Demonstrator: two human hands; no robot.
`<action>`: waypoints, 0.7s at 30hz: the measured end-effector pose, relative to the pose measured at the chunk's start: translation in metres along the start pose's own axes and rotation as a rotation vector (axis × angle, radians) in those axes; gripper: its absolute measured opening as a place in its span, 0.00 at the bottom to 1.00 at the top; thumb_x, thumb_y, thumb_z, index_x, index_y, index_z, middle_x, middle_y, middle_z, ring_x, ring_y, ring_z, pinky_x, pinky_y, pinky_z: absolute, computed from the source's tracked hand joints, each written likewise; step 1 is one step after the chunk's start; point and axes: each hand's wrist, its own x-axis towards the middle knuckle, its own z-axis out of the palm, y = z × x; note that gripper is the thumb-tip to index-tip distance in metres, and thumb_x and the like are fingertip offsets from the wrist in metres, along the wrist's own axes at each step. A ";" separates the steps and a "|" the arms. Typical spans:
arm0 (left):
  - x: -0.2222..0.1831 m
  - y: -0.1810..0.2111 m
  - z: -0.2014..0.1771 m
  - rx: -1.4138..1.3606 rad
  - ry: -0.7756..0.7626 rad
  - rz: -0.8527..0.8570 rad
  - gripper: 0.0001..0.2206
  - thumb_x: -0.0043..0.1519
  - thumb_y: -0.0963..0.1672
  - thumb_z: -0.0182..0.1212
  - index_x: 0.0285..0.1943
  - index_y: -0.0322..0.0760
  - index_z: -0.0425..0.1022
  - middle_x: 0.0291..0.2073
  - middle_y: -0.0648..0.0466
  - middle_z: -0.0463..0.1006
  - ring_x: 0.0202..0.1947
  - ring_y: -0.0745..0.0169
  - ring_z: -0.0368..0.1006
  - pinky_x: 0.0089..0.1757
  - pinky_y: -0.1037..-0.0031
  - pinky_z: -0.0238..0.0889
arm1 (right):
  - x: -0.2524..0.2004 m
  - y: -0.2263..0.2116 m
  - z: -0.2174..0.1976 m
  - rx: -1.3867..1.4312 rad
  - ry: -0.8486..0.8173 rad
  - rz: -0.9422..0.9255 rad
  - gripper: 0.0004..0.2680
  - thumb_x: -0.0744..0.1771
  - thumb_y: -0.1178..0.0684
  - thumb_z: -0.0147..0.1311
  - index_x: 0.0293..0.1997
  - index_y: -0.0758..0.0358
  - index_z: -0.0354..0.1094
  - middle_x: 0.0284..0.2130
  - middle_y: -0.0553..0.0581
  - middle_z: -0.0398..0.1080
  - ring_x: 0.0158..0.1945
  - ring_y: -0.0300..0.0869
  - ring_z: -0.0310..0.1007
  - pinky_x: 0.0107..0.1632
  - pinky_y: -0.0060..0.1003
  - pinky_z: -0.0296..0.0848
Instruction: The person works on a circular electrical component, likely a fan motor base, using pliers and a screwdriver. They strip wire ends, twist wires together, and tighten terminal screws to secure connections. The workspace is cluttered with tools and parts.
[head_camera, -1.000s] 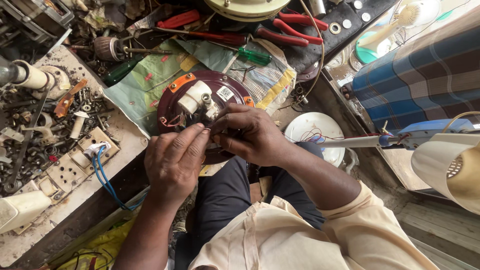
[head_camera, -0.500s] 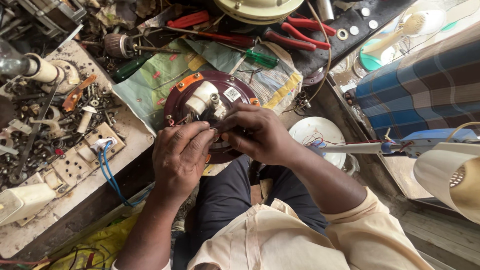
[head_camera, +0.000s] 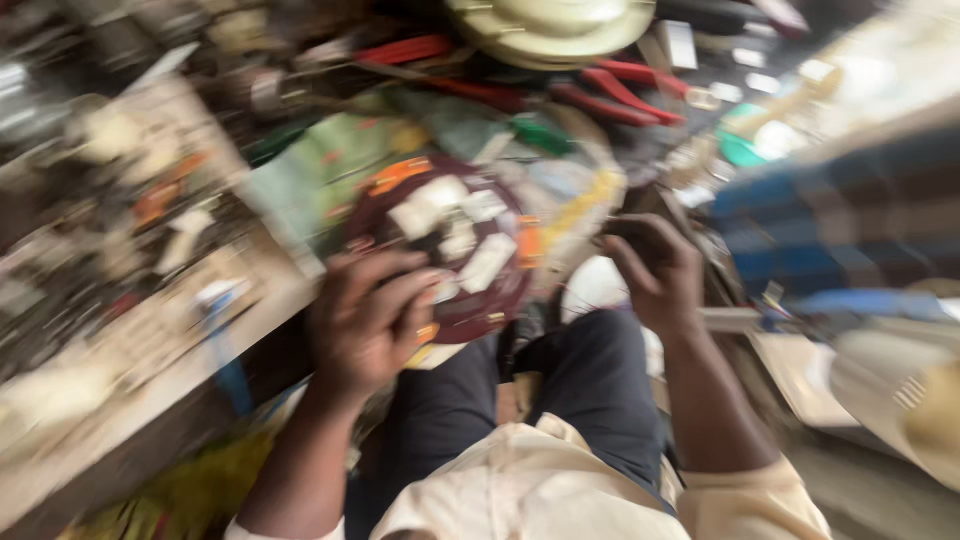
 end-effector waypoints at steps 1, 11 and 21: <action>0.000 -0.002 0.000 -0.010 0.004 0.006 0.10 0.63 0.40 0.68 0.52 0.44 0.79 0.50 0.55 0.78 0.49 0.53 0.74 0.51 0.62 0.67 | 0.000 0.003 -0.007 -0.015 0.027 0.010 0.07 0.69 0.62 0.58 0.51 0.69 0.71 0.40 0.51 0.75 0.44 0.33 0.73 0.49 0.29 0.73; -0.001 -0.002 0.009 -0.057 0.027 -0.048 0.08 0.62 0.41 0.68 0.48 0.43 0.80 0.49 0.55 0.79 0.48 0.53 0.72 0.51 0.64 0.66 | 0.092 -0.021 -0.015 0.308 -0.003 -0.091 0.17 0.70 0.53 0.61 0.63 0.67 0.61 0.46 0.55 0.72 0.46 0.38 0.74 0.49 0.35 0.76; 0.003 -0.003 0.006 -0.056 0.045 -0.035 0.08 0.62 0.41 0.68 0.49 0.44 0.80 0.48 0.56 0.79 0.48 0.54 0.74 0.50 0.64 0.68 | 0.224 -0.036 0.006 0.453 0.014 0.419 0.23 0.66 0.35 0.57 0.62 0.61 0.64 0.51 0.65 0.75 0.46 0.51 0.82 0.46 0.46 0.84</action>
